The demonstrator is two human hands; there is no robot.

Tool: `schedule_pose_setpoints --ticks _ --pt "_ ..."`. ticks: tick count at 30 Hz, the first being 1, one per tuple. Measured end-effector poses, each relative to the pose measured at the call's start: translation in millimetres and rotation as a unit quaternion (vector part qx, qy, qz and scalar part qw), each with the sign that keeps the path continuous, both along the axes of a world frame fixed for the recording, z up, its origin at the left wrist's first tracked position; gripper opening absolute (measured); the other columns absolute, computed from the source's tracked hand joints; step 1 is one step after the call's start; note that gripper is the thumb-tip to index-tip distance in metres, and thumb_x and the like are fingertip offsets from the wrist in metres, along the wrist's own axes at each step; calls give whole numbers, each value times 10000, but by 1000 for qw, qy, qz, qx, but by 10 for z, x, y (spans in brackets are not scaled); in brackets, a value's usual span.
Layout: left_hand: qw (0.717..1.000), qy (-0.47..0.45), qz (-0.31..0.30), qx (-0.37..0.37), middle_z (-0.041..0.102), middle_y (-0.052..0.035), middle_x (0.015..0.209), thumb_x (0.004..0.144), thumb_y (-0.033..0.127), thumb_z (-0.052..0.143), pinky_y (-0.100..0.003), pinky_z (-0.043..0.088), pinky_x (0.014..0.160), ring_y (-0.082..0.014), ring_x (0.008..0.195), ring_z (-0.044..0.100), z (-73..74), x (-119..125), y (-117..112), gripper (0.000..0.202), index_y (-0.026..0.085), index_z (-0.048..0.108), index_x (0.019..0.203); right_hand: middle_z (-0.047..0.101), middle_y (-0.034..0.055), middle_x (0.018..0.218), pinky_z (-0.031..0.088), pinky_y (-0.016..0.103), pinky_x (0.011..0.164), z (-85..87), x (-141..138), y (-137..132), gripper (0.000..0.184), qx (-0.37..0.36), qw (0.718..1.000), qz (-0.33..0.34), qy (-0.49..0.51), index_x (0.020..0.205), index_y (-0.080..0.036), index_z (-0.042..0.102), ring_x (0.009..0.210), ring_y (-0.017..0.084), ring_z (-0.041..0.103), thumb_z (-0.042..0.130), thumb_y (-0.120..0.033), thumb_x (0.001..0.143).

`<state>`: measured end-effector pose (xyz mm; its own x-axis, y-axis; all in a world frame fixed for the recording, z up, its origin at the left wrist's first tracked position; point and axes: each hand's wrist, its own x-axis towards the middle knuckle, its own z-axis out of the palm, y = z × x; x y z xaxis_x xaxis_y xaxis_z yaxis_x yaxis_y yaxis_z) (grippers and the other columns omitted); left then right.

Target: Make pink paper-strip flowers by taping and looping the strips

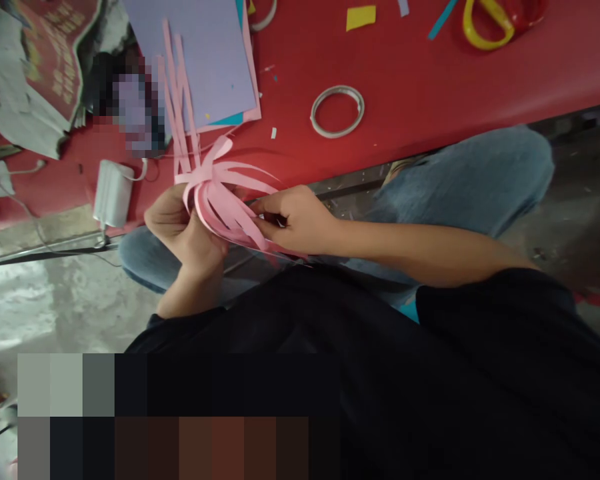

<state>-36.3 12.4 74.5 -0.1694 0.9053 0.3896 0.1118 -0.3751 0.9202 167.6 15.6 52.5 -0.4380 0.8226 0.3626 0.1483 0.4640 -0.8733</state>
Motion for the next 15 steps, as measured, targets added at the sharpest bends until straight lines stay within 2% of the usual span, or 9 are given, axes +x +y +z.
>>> schedule_pose_setpoints --ticks 4,10,13,15 --pt "997 61 21 38 737 36 775 950 323 873 -233 565 692 -104 714 698 81 -42 14 99 225 883 951 762 7 756 421 253 627 31 59 38 290 35 998 -10 -44 950 -177 808 621 112 626 624 -375 1057" --pt "986 129 61 82 640 58 696 957 259 789 -201 455 611 -62 625 566 90 -64 42 89 211 857 926 711 14 709 388 287 640 17 59 62 424 62 993 -36 -97 852 -187 760 623 128 602 558 -465 1100" --pt "982 149 70 93 627 57 684 952 263 774 -215 397 583 -62 603 532 73 -100 43 91 214 834 905 712 21 709 388 294 630 0 66 69 402 79 990 -44 -105 909 -177 798 611 135 599 568 -454 1089" --pt "979 161 71 99 650 51 704 958 263 755 -231 413 590 -75 612 565 69 -127 38 94 225 826 910 724 24 720 398 295 623 -9 72 73 351 98 989 -46 -100 988 -163 827 603 138 601 589 -410 1064"
